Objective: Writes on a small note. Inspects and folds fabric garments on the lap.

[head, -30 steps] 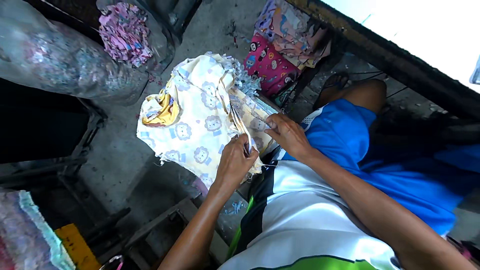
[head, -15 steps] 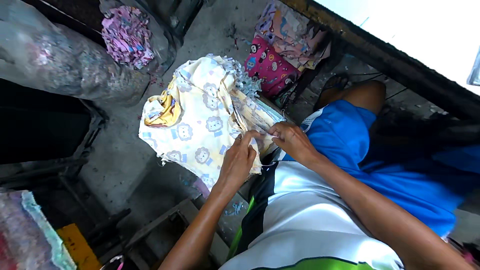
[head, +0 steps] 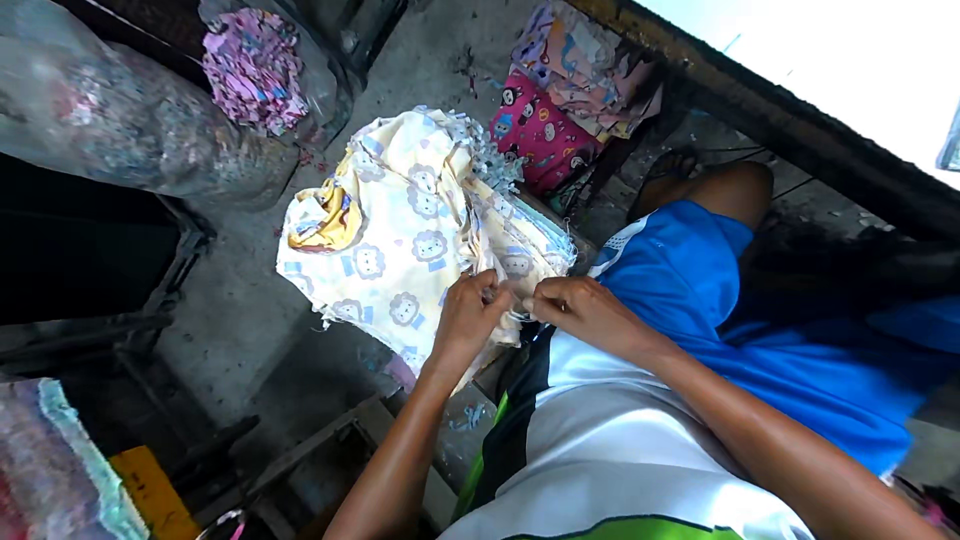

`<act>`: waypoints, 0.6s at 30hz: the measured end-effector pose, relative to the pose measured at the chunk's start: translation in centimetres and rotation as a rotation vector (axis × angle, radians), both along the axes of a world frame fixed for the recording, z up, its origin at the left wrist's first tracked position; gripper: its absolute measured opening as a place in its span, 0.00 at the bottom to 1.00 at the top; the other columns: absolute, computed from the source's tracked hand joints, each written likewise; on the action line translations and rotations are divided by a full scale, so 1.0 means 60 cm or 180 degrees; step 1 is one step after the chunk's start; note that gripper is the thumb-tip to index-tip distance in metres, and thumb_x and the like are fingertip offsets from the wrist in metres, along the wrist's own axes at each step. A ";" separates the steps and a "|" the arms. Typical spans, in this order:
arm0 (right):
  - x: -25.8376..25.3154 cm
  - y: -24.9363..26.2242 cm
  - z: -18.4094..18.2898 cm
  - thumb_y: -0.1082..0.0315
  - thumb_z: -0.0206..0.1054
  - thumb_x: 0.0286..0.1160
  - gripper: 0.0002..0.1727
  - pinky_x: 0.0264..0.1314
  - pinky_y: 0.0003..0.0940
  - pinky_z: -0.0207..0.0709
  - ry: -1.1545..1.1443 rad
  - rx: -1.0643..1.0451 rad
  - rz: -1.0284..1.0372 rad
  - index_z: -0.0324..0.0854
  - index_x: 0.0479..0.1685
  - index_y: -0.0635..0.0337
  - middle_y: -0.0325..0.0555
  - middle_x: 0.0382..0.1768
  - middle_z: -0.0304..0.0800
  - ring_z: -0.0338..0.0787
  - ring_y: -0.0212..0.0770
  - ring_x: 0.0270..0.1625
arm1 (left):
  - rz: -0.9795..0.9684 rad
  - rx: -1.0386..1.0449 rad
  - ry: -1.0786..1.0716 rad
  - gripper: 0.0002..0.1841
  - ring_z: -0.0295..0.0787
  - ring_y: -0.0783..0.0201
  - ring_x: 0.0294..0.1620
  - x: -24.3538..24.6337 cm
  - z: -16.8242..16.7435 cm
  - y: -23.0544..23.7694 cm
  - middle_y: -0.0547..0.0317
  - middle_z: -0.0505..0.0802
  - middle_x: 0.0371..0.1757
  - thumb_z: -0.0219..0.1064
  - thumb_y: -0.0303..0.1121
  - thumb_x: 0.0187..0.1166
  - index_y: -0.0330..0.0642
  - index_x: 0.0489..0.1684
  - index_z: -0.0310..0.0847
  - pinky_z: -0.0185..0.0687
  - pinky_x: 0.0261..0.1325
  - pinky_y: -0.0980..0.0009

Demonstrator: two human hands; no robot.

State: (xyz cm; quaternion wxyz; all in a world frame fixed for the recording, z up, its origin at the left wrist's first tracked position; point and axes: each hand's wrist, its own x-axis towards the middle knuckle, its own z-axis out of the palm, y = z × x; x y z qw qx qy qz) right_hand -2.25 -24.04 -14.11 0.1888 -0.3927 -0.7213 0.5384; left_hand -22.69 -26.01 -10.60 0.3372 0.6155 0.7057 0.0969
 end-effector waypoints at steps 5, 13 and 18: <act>0.002 0.043 -0.036 0.66 0.66 0.84 0.09 0.39 0.55 0.83 -0.0456 0.0338 -0.0530 0.89 0.47 0.61 0.51 0.38 0.90 0.89 0.51 0.35 | 0.0262 0.0043 -0.0018 0.13 0.72 0.66 0.26 -0.026 0.046 -0.014 0.61 0.75 0.24 0.59 0.36 0.85 0.42 0.27 0.79 0.69 0.32 0.65; -0.028 0.060 -0.072 0.59 0.72 0.79 0.16 0.47 0.63 0.78 -0.1220 -0.0020 -0.0442 0.85 0.49 0.65 0.58 0.49 0.88 0.89 0.60 0.49 | 0.0211 0.0097 0.0012 0.12 0.71 0.69 0.23 -0.018 0.041 -0.017 0.63 0.75 0.23 0.67 0.33 0.76 0.46 0.22 0.73 0.66 0.27 0.70; -0.029 0.044 -0.080 0.65 0.75 0.75 0.14 0.41 0.57 0.83 -0.0796 0.0596 -0.0747 0.82 0.51 0.65 0.60 0.49 0.85 0.90 0.60 0.45 | -0.0035 0.0266 0.0195 0.13 0.74 0.64 0.25 -0.004 0.028 -0.017 0.60 0.76 0.23 0.71 0.31 0.71 0.44 0.20 0.72 0.67 0.29 0.67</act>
